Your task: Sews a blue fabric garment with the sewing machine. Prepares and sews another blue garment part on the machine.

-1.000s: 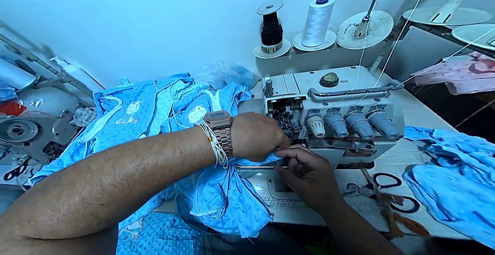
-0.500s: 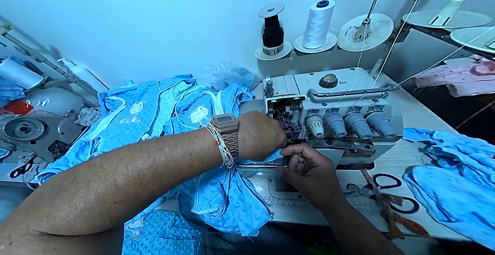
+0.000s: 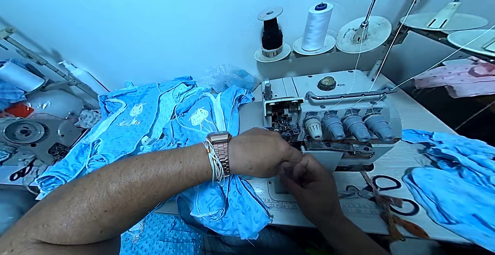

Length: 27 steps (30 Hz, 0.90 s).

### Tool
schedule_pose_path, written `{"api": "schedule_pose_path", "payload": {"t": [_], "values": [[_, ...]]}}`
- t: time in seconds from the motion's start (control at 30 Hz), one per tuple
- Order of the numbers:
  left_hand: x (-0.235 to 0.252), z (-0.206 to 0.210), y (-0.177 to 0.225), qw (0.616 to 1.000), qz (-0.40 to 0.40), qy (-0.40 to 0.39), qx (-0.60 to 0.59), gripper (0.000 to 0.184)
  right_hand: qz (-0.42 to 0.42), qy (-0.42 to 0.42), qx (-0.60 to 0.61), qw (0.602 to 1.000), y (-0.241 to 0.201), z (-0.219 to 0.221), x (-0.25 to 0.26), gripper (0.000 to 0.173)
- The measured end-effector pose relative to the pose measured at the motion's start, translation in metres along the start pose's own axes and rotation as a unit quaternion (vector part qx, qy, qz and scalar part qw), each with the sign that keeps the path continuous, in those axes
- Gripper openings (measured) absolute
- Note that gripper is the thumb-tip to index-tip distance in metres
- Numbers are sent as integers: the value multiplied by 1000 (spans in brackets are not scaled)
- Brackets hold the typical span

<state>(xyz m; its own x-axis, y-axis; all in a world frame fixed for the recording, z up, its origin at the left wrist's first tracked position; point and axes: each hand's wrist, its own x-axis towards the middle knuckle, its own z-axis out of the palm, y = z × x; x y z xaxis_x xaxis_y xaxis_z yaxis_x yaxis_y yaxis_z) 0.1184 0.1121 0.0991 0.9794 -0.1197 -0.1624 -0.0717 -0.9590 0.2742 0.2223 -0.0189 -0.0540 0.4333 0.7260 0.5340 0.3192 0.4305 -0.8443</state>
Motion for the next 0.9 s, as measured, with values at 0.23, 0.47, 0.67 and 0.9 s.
{"api": "schedule_pose_path", "payload": {"t": [0.23,0.47,0.67,0.9], "values": [[-11,-3,-39,997,-54,-40,43,13,-38,19,40,998,11,-2,-5,23],[-20,18,-53,995,75,68,6,15,-26,-13,28,999,15,-8,8,20],[-16,38,-24,984,72,135,93,12,-65,-27,-26,997,18,-9,6,13],[-4,72,18,938,-23,238,251,18,-96,-23,-54,994,19,-11,-2,12]]}}
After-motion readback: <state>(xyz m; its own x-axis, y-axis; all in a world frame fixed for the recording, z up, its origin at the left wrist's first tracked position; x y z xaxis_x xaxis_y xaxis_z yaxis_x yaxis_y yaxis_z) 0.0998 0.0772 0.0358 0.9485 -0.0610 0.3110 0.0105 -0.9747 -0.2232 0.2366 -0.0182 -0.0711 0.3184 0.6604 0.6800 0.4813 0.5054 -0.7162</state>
